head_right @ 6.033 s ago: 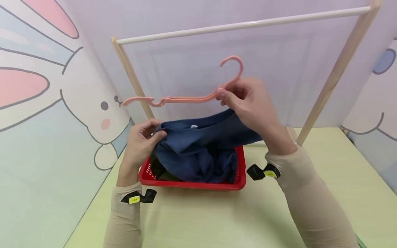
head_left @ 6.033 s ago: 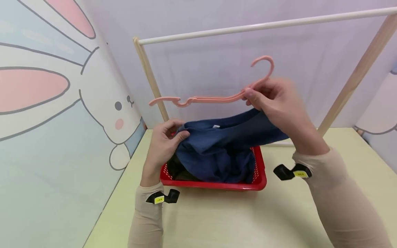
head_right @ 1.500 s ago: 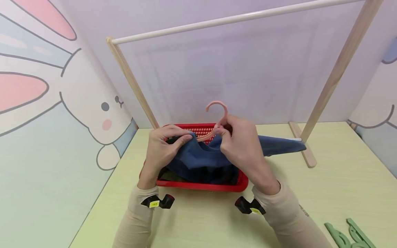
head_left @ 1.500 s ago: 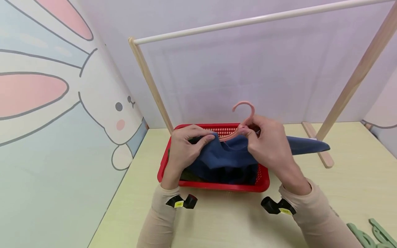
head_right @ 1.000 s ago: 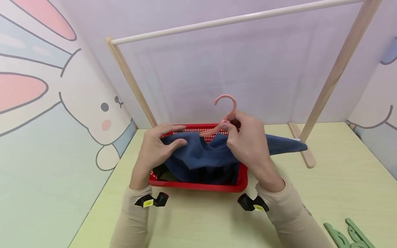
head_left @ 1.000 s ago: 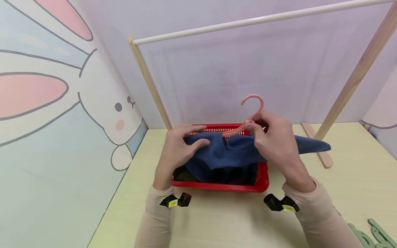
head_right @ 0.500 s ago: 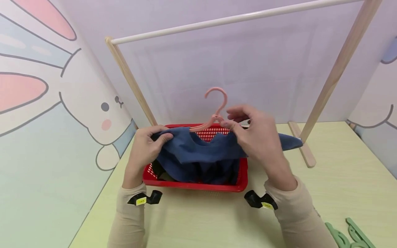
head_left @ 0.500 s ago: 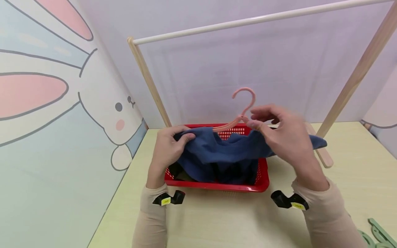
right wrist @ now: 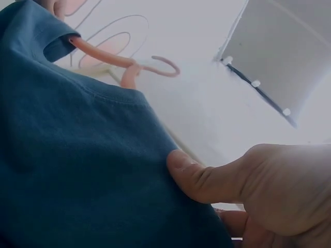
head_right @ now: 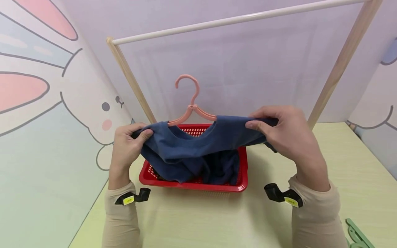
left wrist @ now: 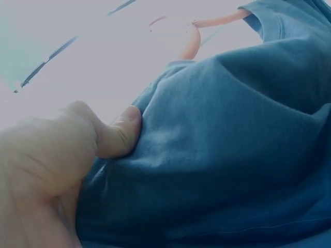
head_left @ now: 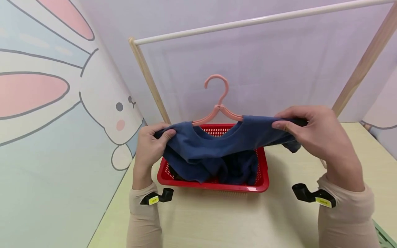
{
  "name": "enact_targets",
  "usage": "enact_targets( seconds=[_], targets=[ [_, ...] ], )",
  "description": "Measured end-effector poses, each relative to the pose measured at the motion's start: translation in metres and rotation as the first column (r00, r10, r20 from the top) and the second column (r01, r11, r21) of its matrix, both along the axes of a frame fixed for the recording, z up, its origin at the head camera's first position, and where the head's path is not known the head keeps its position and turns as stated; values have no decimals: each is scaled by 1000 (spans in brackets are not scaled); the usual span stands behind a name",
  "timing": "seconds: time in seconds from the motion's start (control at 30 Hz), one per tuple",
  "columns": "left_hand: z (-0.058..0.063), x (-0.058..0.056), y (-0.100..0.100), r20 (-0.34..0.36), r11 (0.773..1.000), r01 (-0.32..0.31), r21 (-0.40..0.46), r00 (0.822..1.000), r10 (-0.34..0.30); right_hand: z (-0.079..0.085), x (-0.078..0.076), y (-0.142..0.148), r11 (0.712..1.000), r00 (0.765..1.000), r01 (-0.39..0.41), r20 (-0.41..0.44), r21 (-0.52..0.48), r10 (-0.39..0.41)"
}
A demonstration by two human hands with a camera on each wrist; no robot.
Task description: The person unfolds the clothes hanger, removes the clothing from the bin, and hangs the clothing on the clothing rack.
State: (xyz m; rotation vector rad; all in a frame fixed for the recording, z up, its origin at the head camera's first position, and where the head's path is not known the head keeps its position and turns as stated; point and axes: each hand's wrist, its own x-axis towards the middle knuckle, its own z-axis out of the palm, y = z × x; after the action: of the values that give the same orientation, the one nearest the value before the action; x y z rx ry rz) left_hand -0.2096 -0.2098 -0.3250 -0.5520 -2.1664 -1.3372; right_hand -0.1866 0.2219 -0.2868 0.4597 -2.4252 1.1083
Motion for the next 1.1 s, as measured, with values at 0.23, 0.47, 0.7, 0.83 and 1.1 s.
enact_targets(
  seconds=[0.23, 0.47, 0.7, 0.83, 1.1],
  targets=[
    [2, 1, -6, -6, 999, -22, 35, 1000, 23, 1, -2, 10, 1000, 1000, -23, -4, 0, 23],
    [1, 1, -7, -6, 1000, 3, 30, 1000, -3, 1, 0, 13, 995, 994, -85, 67, 49, 82],
    [1, -1, 1, -31, 1000, 27, 5, 999, -26, -2, -2, 12, 980, 984, -177, 28, 94, 175],
    [1, -2, 2, -12, 999, 43, 6, 999, -43, -3, -3, 13, 984, 987, -163, 16, 71, 163],
    [-1, -3, -6, 8, 997, 65, 50, 998, -65, -2, -6, 19, 995, 995, -104, 7, 4, 103]
  ],
)
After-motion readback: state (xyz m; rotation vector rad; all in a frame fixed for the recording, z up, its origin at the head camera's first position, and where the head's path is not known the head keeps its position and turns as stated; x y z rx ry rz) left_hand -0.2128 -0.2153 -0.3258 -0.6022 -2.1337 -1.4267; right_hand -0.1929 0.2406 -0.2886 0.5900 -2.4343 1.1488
